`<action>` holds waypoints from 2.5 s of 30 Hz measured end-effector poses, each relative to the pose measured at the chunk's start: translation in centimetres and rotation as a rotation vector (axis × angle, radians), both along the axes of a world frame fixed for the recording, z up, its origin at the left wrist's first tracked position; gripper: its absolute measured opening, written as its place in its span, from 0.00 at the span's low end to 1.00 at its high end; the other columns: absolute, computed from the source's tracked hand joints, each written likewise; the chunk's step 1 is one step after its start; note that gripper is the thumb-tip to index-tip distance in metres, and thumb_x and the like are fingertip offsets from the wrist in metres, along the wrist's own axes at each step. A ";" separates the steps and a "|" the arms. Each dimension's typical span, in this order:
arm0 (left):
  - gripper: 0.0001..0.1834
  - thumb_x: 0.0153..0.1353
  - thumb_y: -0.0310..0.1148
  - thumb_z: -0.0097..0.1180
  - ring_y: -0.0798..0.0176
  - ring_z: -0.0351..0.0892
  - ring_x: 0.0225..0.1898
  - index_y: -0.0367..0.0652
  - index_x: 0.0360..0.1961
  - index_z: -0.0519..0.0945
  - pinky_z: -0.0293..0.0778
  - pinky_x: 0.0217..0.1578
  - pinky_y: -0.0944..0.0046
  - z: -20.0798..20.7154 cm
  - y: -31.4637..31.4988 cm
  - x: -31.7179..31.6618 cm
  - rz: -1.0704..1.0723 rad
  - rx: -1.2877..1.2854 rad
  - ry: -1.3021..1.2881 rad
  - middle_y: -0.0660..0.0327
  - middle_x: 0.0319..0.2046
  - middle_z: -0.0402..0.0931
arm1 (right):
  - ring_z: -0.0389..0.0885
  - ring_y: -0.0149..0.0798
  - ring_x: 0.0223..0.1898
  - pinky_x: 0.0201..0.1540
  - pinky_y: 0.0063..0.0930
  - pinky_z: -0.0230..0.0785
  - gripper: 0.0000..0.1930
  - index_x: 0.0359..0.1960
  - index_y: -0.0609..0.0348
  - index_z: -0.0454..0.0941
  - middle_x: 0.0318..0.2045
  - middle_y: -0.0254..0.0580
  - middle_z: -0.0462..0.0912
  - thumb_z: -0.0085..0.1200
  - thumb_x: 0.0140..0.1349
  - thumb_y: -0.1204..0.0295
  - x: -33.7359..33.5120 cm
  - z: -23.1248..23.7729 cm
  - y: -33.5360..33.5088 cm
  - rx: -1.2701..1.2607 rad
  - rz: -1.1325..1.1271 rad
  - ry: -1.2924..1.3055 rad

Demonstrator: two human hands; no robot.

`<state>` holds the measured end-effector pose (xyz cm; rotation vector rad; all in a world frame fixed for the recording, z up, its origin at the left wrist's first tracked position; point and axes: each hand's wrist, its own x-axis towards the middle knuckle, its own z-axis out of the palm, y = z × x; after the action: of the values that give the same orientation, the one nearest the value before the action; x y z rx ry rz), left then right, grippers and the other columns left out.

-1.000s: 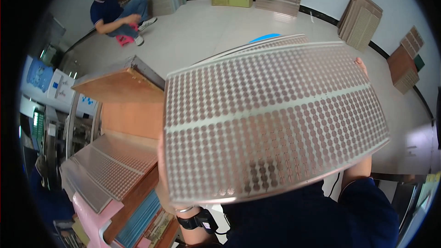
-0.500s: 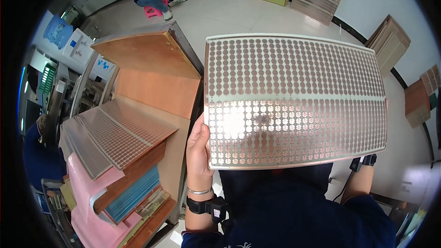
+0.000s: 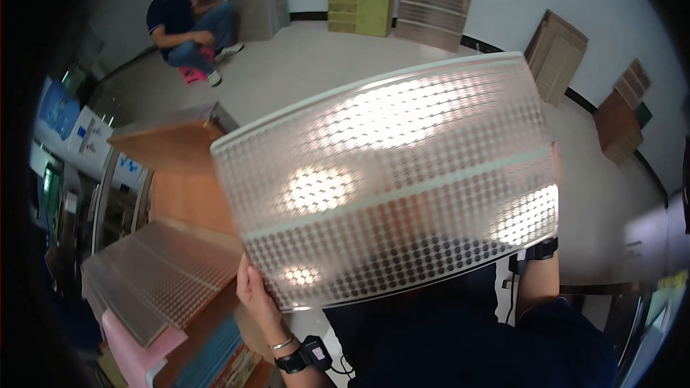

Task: The recorder is inspecting large metallic mesh sheets by lifting them from a stack and holding them up to a light source.

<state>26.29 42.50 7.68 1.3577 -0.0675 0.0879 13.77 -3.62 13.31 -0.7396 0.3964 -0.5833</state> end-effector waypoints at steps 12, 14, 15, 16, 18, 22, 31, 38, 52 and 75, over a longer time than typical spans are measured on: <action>0.24 0.67 0.36 0.41 0.64 0.71 0.47 0.28 0.57 0.63 0.67 0.49 0.66 -3.5 4.4 -0.4 0.149 0.097 0.032 0.54 0.51 0.70 | 0.76 0.40 0.43 0.46 0.29 0.70 0.35 0.52 0.66 0.67 0.43 0.53 0.74 0.50 0.57 0.45 0.9 1.2 3.2 -0.191 -0.049 0.201; 0.24 0.68 0.37 0.40 0.65 0.72 0.46 0.29 0.57 0.63 0.68 0.47 0.66 -3.8 4.7 -0.3 0.156 0.099 0.037 0.54 0.50 0.70 | 0.75 0.36 0.43 0.46 0.25 0.69 0.33 0.50 0.66 0.69 0.41 0.47 0.76 0.47 0.58 0.44 1.0 2.4 3.9 -0.345 -0.083 0.321; 0.24 0.68 0.37 0.40 0.65 0.72 0.46 0.29 0.57 0.63 0.68 0.47 0.66 -3.7 4.7 -0.3 0.156 0.096 0.031 0.54 0.50 0.70 | 0.75 0.36 0.43 0.46 0.25 0.69 0.33 0.50 0.66 0.69 0.41 0.47 0.76 0.47 0.58 0.44 1.0 2.1 3.5 -0.348 -0.085 0.315; 0.23 0.68 0.37 0.40 0.65 0.72 0.46 0.29 0.57 0.63 0.68 0.47 0.67 -3.6 4.6 -0.4 0.166 0.090 0.055 0.54 0.50 0.70 | 0.74 0.34 0.43 0.46 0.24 0.68 0.32 0.49 0.66 0.71 0.41 0.45 0.77 0.45 0.60 0.45 0.8 1.4 2.8 -0.424 -0.045 0.309; 0.23 0.68 0.37 0.40 0.65 0.72 0.46 0.29 0.57 0.63 0.68 0.47 0.67 -3.3 4.6 -0.4 0.180 0.084 0.078 0.54 0.50 0.70 | 0.74 0.33 0.44 0.46 0.24 0.67 0.30 0.48 0.65 0.72 0.41 0.43 0.77 0.43 0.62 0.46 0.9 1.1 2.4 -0.500 -0.003 0.301; 0.25 0.68 0.39 0.40 0.65 0.72 0.46 0.29 0.57 0.63 0.67 0.47 0.67 -3.8 5.5 -0.4 0.171 0.117 0.055 0.54 0.50 0.70 | 0.74 0.30 0.43 0.46 0.22 0.66 0.26 0.48 0.65 0.73 0.43 0.41 0.77 0.39 0.65 0.51 1.5 1.5 2.8 -0.677 0.058 0.225; 0.25 0.66 0.44 0.42 0.65 0.69 0.49 0.30 0.52 0.68 0.64 0.51 0.64 0.7 8.0 0.5 0.235 0.061 -0.034 0.57 0.49 0.70 | 0.75 0.27 0.39 0.45 0.21 0.67 0.14 0.46 0.66 0.73 0.39 0.37 0.78 0.49 0.62 0.70 1.3 5.3 0.5 -0.804 0.317 0.149; 0.14 0.62 0.34 0.49 0.64 0.70 0.51 0.40 0.46 0.69 0.71 0.50 0.65 2.2 5.8 3.0 0.231 -0.134 -0.107 0.58 0.49 0.70 | 0.74 0.27 0.44 0.51 0.24 0.66 0.07 0.38 0.60 0.72 0.45 0.39 0.75 0.49 0.61 0.72 3.7 3.1 -0.6 -0.660 -0.020 -0.059; 0.17 0.64 0.35 0.41 0.62 0.73 0.49 0.42 0.52 0.67 0.74 0.48 0.61 10.2 3.1 1.9 -0.349 -0.807 0.292 0.54 0.46 0.71 | 0.76 0.31 0.47 0.47 0.22 0.72 0.22 0.59 0.62 0.62 0.50 0.48 0.73 0.40 0.66 0.64 5.5 5.9 8.1 -0.097 0.397 0.132; 0.15 0.66 0.34 0.42 0.66 0.76 0.40 0.40 0.49 0.73 0.73 0.41 0.66 -7.6 2.2 -2.9 -0.170 -0.197 0.604 0.58 0.42 0.76 | 0.74 0.44 0.51 0.51 0.32 0.65 0.21 0.56 0.64 0.65 0.49 0.58 0.74 0.47 0.60 0.72 23.3 -9.6 42.8 -1.049 1.107 -0.298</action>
<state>23.36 44.73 0.07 1.1296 0.3261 -0.4481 37.04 39.14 3.74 -1.6611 -0.6691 0.2280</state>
